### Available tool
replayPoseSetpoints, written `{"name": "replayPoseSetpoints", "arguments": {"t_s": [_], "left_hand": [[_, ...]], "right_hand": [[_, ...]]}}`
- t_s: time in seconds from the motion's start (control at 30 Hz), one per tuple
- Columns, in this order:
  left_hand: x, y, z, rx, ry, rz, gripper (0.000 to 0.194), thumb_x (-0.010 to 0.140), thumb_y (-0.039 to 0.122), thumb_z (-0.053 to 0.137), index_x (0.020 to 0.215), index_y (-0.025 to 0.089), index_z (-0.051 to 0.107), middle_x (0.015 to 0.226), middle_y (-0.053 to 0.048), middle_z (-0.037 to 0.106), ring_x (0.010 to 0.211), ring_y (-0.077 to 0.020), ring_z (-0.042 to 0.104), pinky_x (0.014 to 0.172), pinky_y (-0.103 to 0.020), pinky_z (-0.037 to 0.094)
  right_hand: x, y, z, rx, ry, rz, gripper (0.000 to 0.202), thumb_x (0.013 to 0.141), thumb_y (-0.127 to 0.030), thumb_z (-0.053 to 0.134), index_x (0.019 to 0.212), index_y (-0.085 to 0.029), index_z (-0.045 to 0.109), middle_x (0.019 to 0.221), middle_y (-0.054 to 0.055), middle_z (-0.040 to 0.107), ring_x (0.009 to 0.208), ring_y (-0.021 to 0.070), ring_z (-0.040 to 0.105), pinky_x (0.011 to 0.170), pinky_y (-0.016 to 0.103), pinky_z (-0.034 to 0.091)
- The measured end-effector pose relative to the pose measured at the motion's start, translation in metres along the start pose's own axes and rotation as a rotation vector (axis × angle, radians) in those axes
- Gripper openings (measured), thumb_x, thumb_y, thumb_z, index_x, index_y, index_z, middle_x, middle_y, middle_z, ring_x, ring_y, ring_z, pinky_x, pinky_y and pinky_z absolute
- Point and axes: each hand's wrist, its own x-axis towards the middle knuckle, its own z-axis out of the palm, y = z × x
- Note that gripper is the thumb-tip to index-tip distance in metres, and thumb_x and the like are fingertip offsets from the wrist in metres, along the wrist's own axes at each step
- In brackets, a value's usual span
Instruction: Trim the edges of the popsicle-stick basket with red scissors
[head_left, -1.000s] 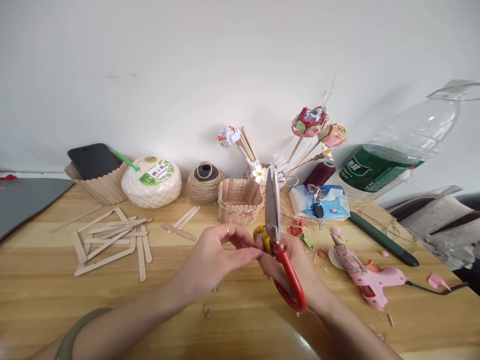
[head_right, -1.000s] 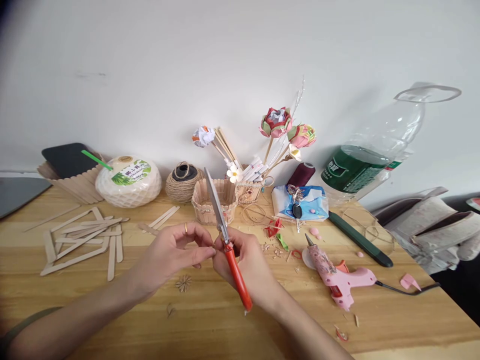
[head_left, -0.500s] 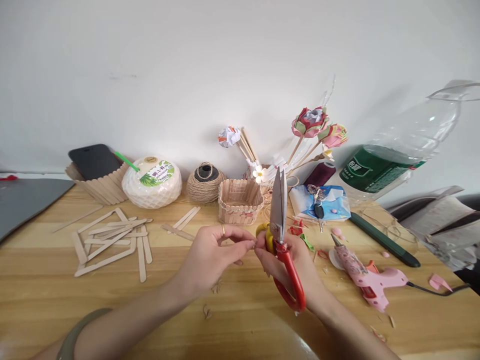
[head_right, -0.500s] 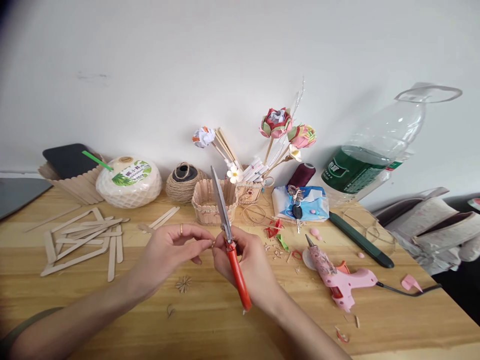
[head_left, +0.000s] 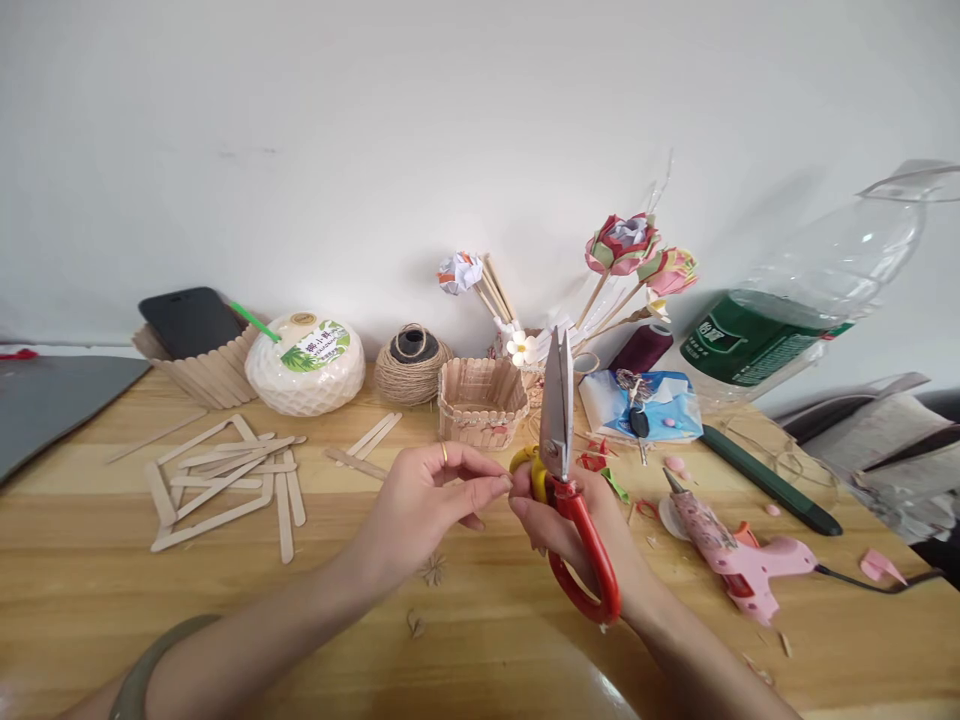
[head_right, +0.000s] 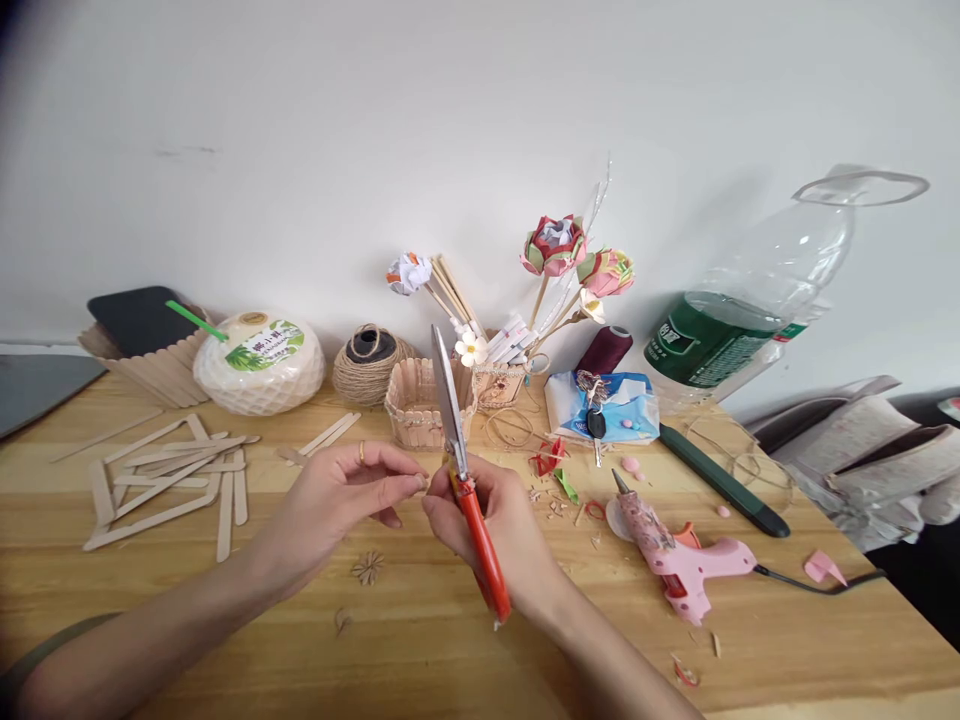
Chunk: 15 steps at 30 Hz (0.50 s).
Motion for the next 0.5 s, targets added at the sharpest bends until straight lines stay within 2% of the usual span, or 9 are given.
{"name": "replayPoseSetpoints", "arguments": {"t_s": [0.13,0.27,0.37,0.5], "left_hand": [[-0.001,0.007,-0.004,-0.063,-0.004,0.004,0.012,0.067,0.027,0.068,0.071,0.016,0.066,0.075,-0.004,0.07,0.069,-0.0135,0.063,0.052,-0.02,0.049],[-0.002,0.015,-0.009,-0.108,0.02,0.063,0.009,0.067,0.024,0.07,0.069,0.016,0.067,0.068,-0.002,0.069,0.065,-0.0113,0.062,0.049,-0.017,0.048],[-0.001,0.02,-0.013,-0.135,0.053,0.13,0.006,0.067,0.022,0.071,0.07,0.017,0.068,0.066,0.0,0.069,0.064,-0.0096,0.061,0.05,-0.015,0.048],[0.0,0.025,-0.016,-0.202,0.084,0.166,0.007,0.064,0.019,0.073,0.07,0.018,0.07,0.071,0.0,0.071,0.068,-0.0096,0.062,0.051,-0.014,0.049]], "right_hand": [[0.001,-0.002,0.0,-0.024,-0.022,0.0,0.016,0.068,-0.022,0.052,0.057,-0.02,0.041,0.05,-0.006,0.037,0.044,0.008,0.032,0.04,0.02,0.027],[0.001,-0.006,0.0,-0.109,-0.001,-0.001,0.012,0.067,-0.024,0.052,0.06,-0.02,0.043,0.051,-0.007,0.035,0.047,0.0088,0.031,0.042,0.021,0.026],[0.001,-0.008,-0.004,-0.246,0.035,-0.034,0.009,0.069,-0.025,0.052,0.068,-0.019,0.045,0.053,-0.006,0.035,0.049,0.0099,0.032,0.045,0.021,0.027],[0.002,-0.006,-0.009,-0.52,0.159,-0.13,0.014,0.073,-0.028,0.052,0.067,-0.02,0.042,0.056,-0.005,0.039,0.051,0.0117,0.036,0.046,0.022,0.029]]}}
